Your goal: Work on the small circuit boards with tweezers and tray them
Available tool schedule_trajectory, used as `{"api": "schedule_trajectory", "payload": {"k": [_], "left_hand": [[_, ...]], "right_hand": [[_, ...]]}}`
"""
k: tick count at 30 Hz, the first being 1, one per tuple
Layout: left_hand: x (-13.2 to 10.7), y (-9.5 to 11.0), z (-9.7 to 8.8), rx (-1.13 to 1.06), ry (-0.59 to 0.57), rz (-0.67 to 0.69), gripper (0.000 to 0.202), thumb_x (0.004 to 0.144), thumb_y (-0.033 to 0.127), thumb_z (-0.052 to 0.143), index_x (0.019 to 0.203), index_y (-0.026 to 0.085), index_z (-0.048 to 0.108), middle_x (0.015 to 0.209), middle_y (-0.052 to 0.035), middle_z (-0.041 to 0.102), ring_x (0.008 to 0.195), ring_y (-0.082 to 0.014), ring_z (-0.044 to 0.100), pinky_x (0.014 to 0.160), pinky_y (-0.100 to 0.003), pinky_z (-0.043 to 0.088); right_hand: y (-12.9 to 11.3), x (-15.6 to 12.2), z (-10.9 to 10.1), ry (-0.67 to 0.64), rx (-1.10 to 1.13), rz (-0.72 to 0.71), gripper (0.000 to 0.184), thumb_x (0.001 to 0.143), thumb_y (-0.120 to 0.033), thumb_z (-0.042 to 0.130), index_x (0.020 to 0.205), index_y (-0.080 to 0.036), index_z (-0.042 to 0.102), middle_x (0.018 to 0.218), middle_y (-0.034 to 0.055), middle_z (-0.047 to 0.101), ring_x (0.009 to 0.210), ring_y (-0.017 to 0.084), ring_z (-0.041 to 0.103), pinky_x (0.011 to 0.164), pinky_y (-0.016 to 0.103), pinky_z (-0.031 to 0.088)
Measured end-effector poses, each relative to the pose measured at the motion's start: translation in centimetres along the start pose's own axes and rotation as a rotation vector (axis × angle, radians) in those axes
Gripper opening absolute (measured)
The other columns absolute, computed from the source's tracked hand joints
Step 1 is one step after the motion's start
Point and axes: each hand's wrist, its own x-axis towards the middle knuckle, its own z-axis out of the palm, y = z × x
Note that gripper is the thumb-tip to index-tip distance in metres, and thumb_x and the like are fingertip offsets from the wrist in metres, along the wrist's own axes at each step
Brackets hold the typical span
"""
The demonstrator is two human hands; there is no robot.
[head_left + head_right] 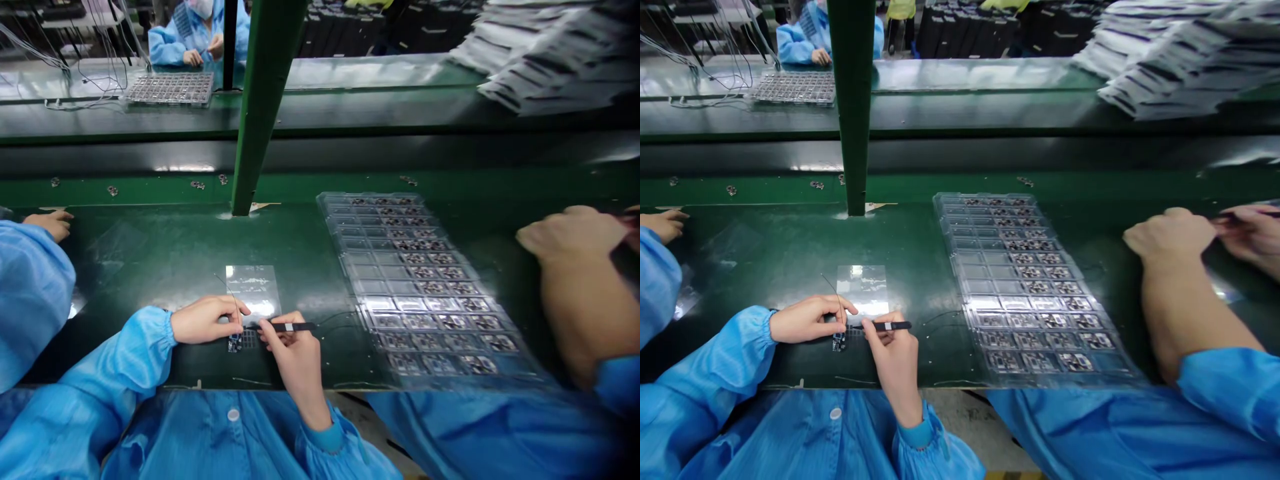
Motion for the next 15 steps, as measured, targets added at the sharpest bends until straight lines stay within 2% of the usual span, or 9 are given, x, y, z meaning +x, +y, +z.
{"api": "schedule_trajectory", "payload": {"k": [5, 15], "left_hand": [[0.06, 0.14, 0.0, 0.008, 0.008, -0.005, 0.014, 0.085, 0.022, 0.058, 0.072, 0.017, 0.056, 0.113, -0.0086, 0.066, 0.103, -0.0195, 0.062, 0.089, -0.03, 0.044], [0.12, 0.1, 0.14, 0.011, 0.015, -0.004, 0.015, 0.085, 0.021, 0.059, 0.071, 0.017, 0.056, 0.113, -0.0088, 0.066, 0.102, -0.02, 0.063, 0.089, -0.029, 0.044]], "right_hand": [[-0.19, -0.02, 0.05, -0.002, -0.058, -0.03, 0.032, 0.081, -0.05, 0.064, 0.074, -0.02, 0.053, 0.062, 0.0029, 0.066, 0.057, 0.019, 0.066, 0.054, 0.026, 0.05], [-0.44, 0.02, 0.11, -0.012, -0.023, -0.013, 0.032, 0.081, -0.049, 0.064, 0.072, -0.021, 0.053, 0.064, 0.0047, 0.069, 0.059, 0.021, 0.068, 0.056, 0.028, 0.051]]}}
